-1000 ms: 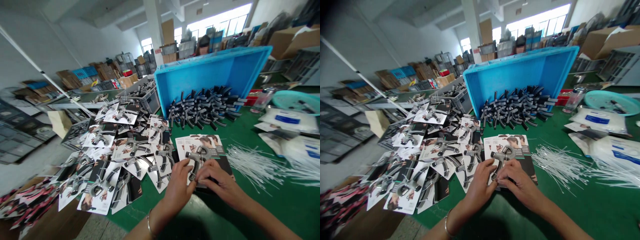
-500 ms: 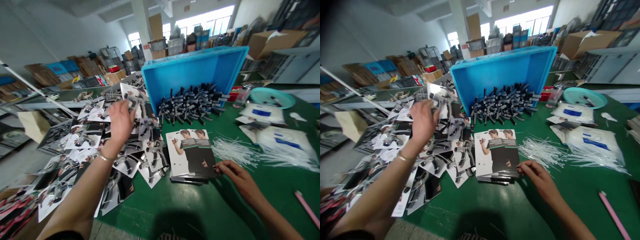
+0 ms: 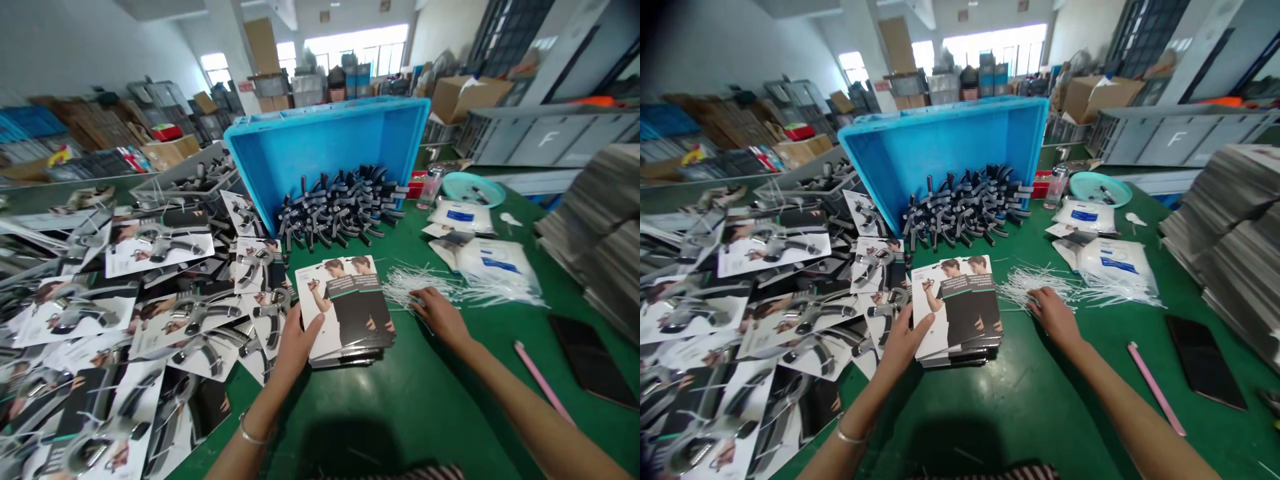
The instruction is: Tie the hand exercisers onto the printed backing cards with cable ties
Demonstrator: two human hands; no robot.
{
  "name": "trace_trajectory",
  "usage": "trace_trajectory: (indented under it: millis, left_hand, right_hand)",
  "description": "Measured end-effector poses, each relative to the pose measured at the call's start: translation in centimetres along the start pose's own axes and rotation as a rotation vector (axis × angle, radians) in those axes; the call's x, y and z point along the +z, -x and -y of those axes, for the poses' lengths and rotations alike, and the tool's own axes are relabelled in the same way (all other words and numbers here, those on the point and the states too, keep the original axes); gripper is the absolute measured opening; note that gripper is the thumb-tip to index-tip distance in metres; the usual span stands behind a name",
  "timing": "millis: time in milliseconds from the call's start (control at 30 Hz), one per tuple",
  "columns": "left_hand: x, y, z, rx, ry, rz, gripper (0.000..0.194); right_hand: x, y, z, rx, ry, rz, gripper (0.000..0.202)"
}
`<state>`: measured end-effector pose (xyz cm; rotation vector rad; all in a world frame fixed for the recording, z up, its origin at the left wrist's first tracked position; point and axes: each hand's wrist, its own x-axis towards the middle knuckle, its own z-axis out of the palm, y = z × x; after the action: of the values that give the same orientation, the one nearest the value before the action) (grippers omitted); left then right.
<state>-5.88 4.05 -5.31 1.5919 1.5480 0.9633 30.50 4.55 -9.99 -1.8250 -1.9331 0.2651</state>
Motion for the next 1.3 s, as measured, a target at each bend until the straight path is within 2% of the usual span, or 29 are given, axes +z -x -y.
trace_trajectory:
  millis: [133,233,400,467,567,667,733,867,967,1033,1133,1200,1300]
  left_hand:
    - [-0.5,-0.4,-0.1,0.003,0.023,0.007,0.053]
    - [-0.5,-0.4,-0.1,0.002,0.034,0.017,0.054]
    - [-0.2,-0.6,-0.4,0.043,0.071,-0.017,0.049]
    - [-0.2,-0.8,-0.5,0.041,0.097,-0.027,0.049]
    - [-0.2,-0.7,-0.5,0.025,0.147,-0.044,0.050]
    - [-0.1,-0.2,-0.4,0.024,0.204,-0.059,0.051]
    - [-0.1,0.1,-0.3,0.032,0.224,-0.057,0.051]
    - [-0.5,0.4,-0.5,0.050,0.189,-0.025,0.048]
    - [-1.4,0.9,-1.4,0.066,0.147,-0.105,0.045]
    - [-2.2,1.7,-2.3,0.023,0.254,-0.152,0.045]
    - [-3.3,3.5,-3.1,-0.133,0.582,-0.062,0.048]
    - [-3.8,4.8,-2.8,-0.232,0.717,-0.012,0.049]
    - [-4.2,6.7,-1.4,-0.331,0.799,-0.011,0.050]
  right_hand:
    - [0.3,-2.8,0.5,-0.076,0.031,0.046,0.022]
    - [-0.3,-4.2,0.7,-0.096,0.015,0.034,0.023]
    - [-3.1,-5.8,0.7,-0.023,-0.040,-0.066,0.031]
    - [-4.6,-6.2,1.2,0.012,-0.086,-0.054,0.031]
    - [-6.7,-5.9,3.6,0.018,-0.232,0.087,0.036]
    - [-7.7,-4.9,7.2,0.070,-0.665,0.344,0.037]
    - [-7.7,-4.1,9.4,0.129,-0.939,0.451,0.033]
    - [-6.5,-3.4,12.3,0.204,-1.174,0.540,0.030]
    - [-5.8,-3.5,13.6,0.189,-1.147,0.577,0.031]
    - [-5.8,-3.8,14.4,0.137,-1.077,0.523,0.029]
    - [-5.9,-4.3,16.4,0.072,-1.108,0.298,0.023]
    - [-5.7,-4.4,18.4,0.023,-1.200,0.159,0.018]
    - [-4.4,-3.8,21.6,-0.090,-1.220,0.089,0.012]
